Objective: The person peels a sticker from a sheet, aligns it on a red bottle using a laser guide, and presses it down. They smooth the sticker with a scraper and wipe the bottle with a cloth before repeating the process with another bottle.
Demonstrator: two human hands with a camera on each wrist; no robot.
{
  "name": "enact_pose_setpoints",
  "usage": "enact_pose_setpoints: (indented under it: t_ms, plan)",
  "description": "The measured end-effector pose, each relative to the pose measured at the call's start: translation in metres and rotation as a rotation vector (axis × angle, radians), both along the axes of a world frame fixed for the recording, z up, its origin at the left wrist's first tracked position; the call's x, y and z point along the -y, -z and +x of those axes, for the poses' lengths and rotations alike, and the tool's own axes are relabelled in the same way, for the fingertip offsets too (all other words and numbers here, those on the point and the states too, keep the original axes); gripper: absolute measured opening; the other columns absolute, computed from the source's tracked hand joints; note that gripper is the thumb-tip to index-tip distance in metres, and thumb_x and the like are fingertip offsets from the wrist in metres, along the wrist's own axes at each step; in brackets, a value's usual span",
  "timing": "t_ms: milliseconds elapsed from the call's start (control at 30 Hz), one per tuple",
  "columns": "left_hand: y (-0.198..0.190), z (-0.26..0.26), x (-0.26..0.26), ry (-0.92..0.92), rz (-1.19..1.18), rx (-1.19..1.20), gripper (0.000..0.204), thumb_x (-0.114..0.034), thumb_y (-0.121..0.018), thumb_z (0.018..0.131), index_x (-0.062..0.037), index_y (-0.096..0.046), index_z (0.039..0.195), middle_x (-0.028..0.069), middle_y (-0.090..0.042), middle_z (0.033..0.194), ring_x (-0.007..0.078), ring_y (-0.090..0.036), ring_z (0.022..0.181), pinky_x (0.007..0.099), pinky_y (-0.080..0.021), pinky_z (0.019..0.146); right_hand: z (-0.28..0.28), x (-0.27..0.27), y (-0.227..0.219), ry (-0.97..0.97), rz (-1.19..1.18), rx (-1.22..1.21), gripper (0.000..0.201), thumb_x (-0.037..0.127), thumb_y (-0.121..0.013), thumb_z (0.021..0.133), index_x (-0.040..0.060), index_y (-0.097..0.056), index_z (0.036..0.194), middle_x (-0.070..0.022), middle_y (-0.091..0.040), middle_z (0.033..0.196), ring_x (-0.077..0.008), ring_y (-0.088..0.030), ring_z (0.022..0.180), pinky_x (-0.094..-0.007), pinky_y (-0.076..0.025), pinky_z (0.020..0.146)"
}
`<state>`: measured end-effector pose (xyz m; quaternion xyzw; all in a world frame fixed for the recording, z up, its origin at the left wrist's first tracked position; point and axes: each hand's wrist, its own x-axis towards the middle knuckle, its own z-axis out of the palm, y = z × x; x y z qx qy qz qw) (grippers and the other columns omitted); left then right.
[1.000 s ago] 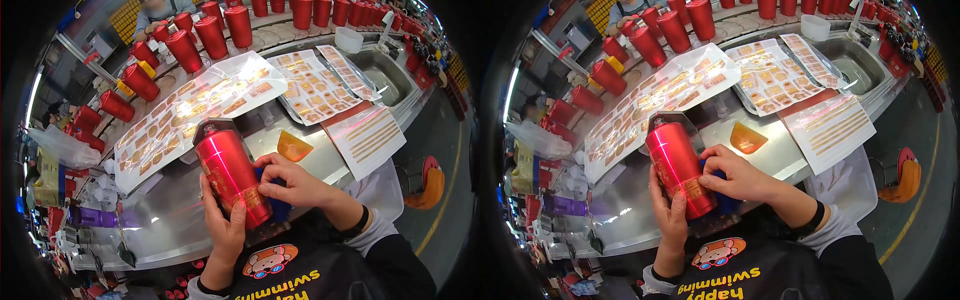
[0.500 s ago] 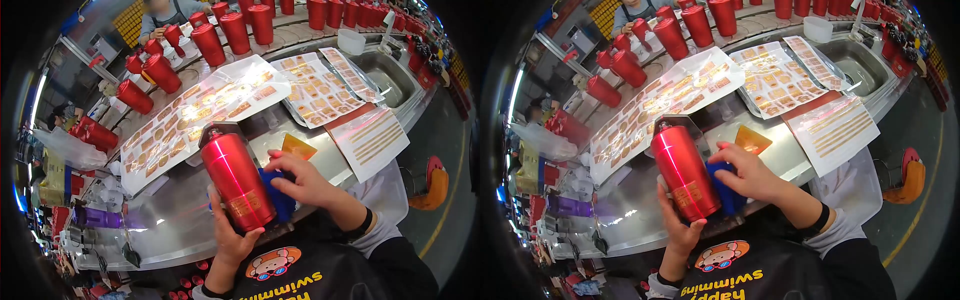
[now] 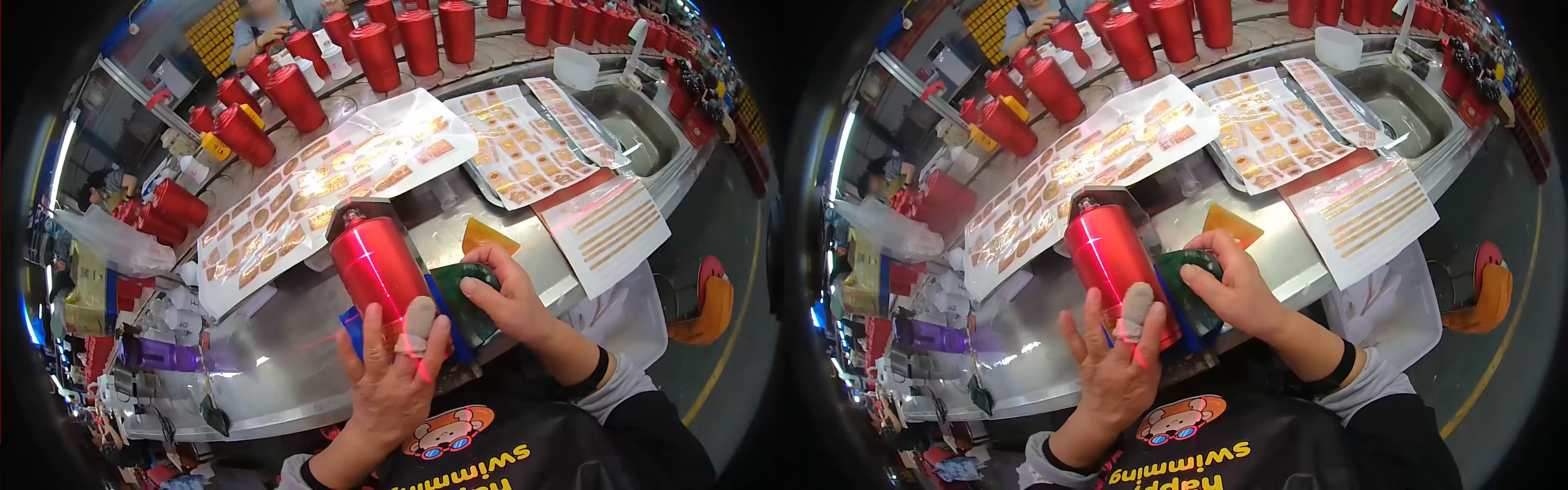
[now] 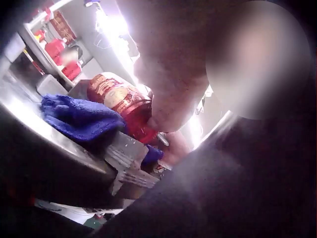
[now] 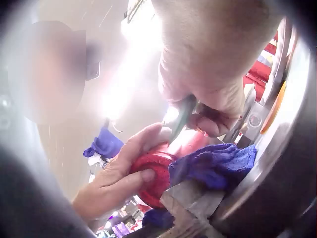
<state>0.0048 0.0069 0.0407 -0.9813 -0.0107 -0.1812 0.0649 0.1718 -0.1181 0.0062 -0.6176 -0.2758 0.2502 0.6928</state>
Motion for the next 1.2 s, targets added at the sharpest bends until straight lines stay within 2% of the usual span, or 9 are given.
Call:
enact_pose_setpoints:
  t_ms: [200,300,367,467,567,633,833,1033,1200]
  plan:
    - [0.018,0.004,-0.006,0.18,-0.134,0.204,0.052,-0.008,-0.064,0.077,-0.0121,-0.057,0.128,0.013,-0.063,0.121,0.033,-0.045,0.13,0.0629,-0.008,0.114,0.006,-0.006,-0.009,-0.026,-0.134,0.242,0.028,0.017,-0.067,0.088,0.0014,-0.054,0.107,-0.0099,-0.061,0.093,-0.0174,-0.061,0.086,-0.0307,-0.048,0.075]
    - [0.046,-0.014,-0.01,0.026,-0.31,0.369,0.05,-0.011,-0.064,0.078,-0.0022,-0.055,0.127,0.016,-0.061,0.122,0.0364,-0.047,0.128,0.064,-0.011,0.114,0.006,-0.017,-0.02,0.023,0.071,1.055,0.024,0.011,-0.071,0.08,0.0068,-0.059,0.101,-0.0085,-0.058,0.085,-0.0252,-0.058,0.075,-0.0366,-0.044,0.066]
    - [0.063,-0.025,-0.013,0.006,-0.351,0.441,0.055,-0.017,-0.061,0.084,0.0061,-0.045,0.132,0.0262,-0.053,0.13,0.044,-0.044,0.129,0.0654,-0.013,0.112,-0.005,-0.004,-0.036,-0.149,0.108,1.244,0.021,0.012,-0.071,0.079,0.0108,-0.063,0.098,-0.0055,-0.056,0.084,-0.0237,-0.057,0.077,-0.0375,-0.042,0.066]
    - [0.072,-0.034,-0.017,-0.018,-0.385,0.419,0.064,-0.023,-0.06,0.089,0.0083,-0.034,0.139,0.0337,-0.045,0.134,0.0504,-0.038,0.132,0.0663,-0.015,0.111,0.002,-0.005,-0.042,-0.463,0.043,0.737,0.021,0.015,-0.07,0.083,0.0075,-0.063,0.102,-0.0091,-0.06,0.086,-0.025,-0.062,0.08,-0.0355,-0.047,0.069]
    - [0.059,-0.03,-0.022,0.011,-0.363,0.348,0.067,-0.023,-0.061,0.089,0.0088,-0.032,0.14,0.034,-0.044,0.134,0.0508,-0.038,0.132,0.0664,-0.015,0.11,0.016,-0.019,-0.028,-0.089,-0.106,0.607,0.023,0.016,-0.068,0.087,0.0016,-0.061,0.104,-0.0105,-0.066,0.084,-0.0205,-0.066,0.076,-0.0317,-0.05,0.067]
    - [0.053,-0.029,-0.026,0.026,-0.358,0.29,0.073,-0.021,-0.064,0.085,0.0087,-0.03,0.142,0.0307,-0.046,0.136,0.0506,-0.035,0.134,0.0657,-0.014,0.111,0.009,-0.014,-0.027,-0.113,-0.06,0.457,0.022,0.016,-0.068,0.089,0.0015,-0.06,0.104,-0.0037,-0.063,0.084,-0.0087,-0.057,0.074,-0.0249,-0.047,0.065]
    - [0.023,-0.011,-0.03,0.093,-0.303,0.189,0.072,-0.021,-0.072,0.073,-0.0112,-0.045,0.14,0.0112,-0.061,0.126,0.0372,-0.036,0.138,0.063,-0.012,0.113,0.002,-0.009,-0.009,-0.091,-0.053,0.054,0.021,0.016,-0.068,0.09,0.0014,-0.061,0.103,-0.0025,-0.066,0.082,-0.0062,-0.06,0.075,-0.0242,-0.049,0.065]
    - [0.012,0.012,-0.029,0.24,-0.118,0.176,0.061,-0.022,-0.068,0.075,-0.0195,-0.053,0.134,0.0017,-0.065,0.108,0.0286,-0.044,0.131,0.0616,-0.013,0.114,0.007,-0.01,-0.008,-0.106,-0.057,0.154,0.021,0.015,-0.067,0.091,0.0027,-0.06,0.106,-0.0008,-0.062,0.086,-0.0047,-0.054,0.076,-0.0218,-0.045,0.067]
    - [0.052,-0.007,-0.027,0.098,-0.306,0.403,0.068,-0.027,-0.074,0.074,-0.0103,-0.05,0.136,0.0121,-0.059,0.124,0.0345,-0.044,0.13,0.0599,-0.012,0.115,0.003,-0.005,-0.026,-0.046,0.051,1.043,0.027,0.007,-0.072,0.075,0.0068,-0.065,0.102,-0.0047,-0.058,0.083,-0.0189,-0.059,0.074,-0.0329,-0.044,0.066]
